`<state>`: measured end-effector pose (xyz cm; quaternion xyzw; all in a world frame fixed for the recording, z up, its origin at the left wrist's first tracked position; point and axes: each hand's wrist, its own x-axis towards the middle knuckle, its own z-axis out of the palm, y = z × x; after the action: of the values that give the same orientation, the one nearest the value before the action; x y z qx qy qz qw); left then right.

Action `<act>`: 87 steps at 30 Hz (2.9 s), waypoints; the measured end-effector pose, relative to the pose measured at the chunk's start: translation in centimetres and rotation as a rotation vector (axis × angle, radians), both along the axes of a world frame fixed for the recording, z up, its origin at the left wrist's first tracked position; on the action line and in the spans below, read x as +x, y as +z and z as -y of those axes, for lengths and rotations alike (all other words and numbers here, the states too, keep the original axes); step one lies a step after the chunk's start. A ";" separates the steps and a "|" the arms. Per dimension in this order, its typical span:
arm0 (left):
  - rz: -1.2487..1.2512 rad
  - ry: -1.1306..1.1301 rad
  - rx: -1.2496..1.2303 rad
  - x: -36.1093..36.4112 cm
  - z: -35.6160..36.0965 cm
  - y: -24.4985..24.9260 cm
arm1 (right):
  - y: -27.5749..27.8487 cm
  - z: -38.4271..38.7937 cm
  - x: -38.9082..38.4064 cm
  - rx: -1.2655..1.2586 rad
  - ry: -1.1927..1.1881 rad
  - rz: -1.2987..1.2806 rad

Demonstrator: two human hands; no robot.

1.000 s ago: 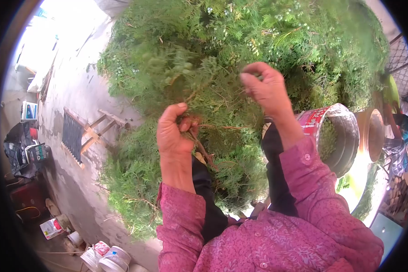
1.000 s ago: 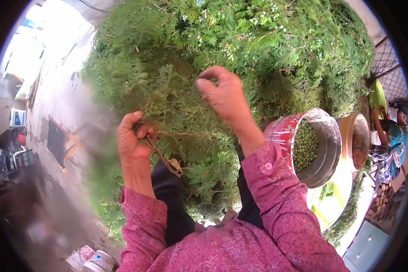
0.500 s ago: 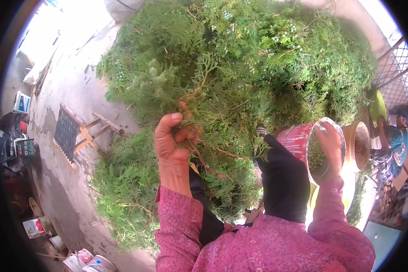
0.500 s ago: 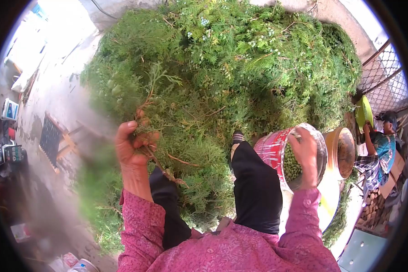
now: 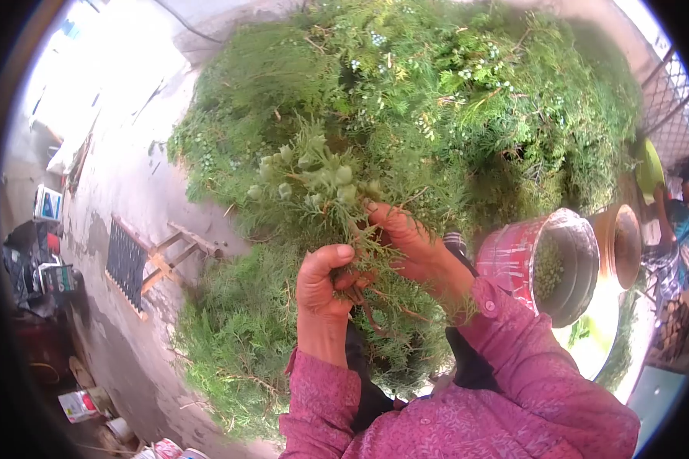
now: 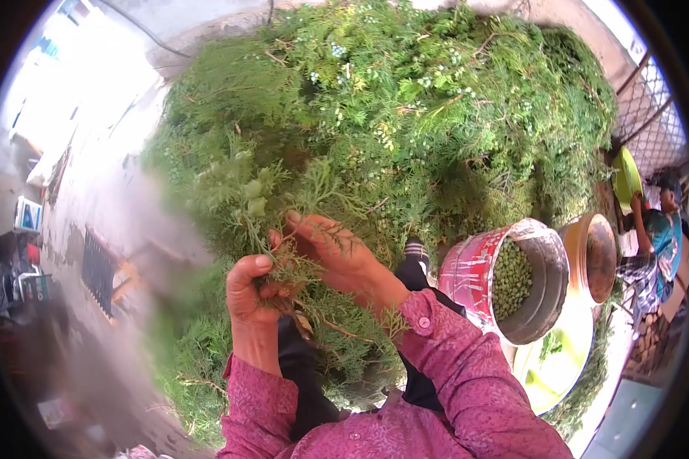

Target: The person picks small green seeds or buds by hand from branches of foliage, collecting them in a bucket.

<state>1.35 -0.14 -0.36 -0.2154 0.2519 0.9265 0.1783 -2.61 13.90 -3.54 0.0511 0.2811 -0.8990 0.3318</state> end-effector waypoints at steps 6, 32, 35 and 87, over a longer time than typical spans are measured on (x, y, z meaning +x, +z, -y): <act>0.015 -0.019 0.016 -0.1 -1.2 -0.6 | 1.1 -0.9 -1.4 0.002 -0.072 0.052; -0.276 0.034 -0.612 -0.6 -2.8 0.7 | 1.6 -2.3 -0.9 0.486 -0.188 -0.496; -0.233 0.011 -0.644 -0.4 -2.5 -0.5 | 2.0 -1.6 -0.7 0.432 -0.158 -0.422; -0.158 0.154 -0.529 0.1 -1.5 -0.8 | 1.5 -1.9 -1.3 0.520 0.115 -0.332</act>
<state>1.41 1.34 -1.12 -0.2002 0.4807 0.8533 0.0248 -3.93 15.81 -2.03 -0.0290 0.5545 -0.7728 0.3075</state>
